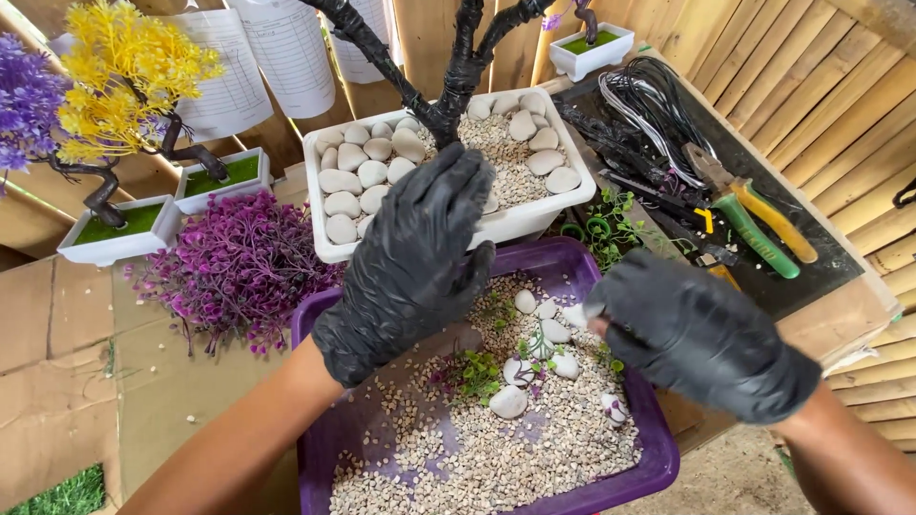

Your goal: The person arranges white pebbles and small green plants into a white rectangular pot containing a black bonsai tree. They use their gloved hands to place the stones and plants, adjusting the arrangement to create a decorative surface.

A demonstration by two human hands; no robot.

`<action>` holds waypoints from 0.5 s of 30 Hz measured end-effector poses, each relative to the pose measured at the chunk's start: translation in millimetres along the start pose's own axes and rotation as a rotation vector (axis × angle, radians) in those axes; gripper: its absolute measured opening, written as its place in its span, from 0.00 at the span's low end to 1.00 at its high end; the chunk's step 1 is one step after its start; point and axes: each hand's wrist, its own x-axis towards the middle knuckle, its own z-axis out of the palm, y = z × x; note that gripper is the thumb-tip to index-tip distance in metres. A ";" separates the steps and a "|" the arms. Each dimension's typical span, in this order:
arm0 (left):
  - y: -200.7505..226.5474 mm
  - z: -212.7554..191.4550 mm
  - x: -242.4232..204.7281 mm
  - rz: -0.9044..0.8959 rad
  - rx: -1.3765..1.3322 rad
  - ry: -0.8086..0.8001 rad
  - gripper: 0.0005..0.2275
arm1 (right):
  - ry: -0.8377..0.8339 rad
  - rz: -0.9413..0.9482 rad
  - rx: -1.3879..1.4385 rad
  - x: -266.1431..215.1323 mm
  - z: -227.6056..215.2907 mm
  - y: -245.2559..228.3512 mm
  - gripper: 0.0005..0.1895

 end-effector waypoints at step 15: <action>3.4 -7.8 -1.5 -0.064 -0.019 0.061 0.21 | 0.010 -0.580 -2.093 97.7 48.6 -47.2 0.08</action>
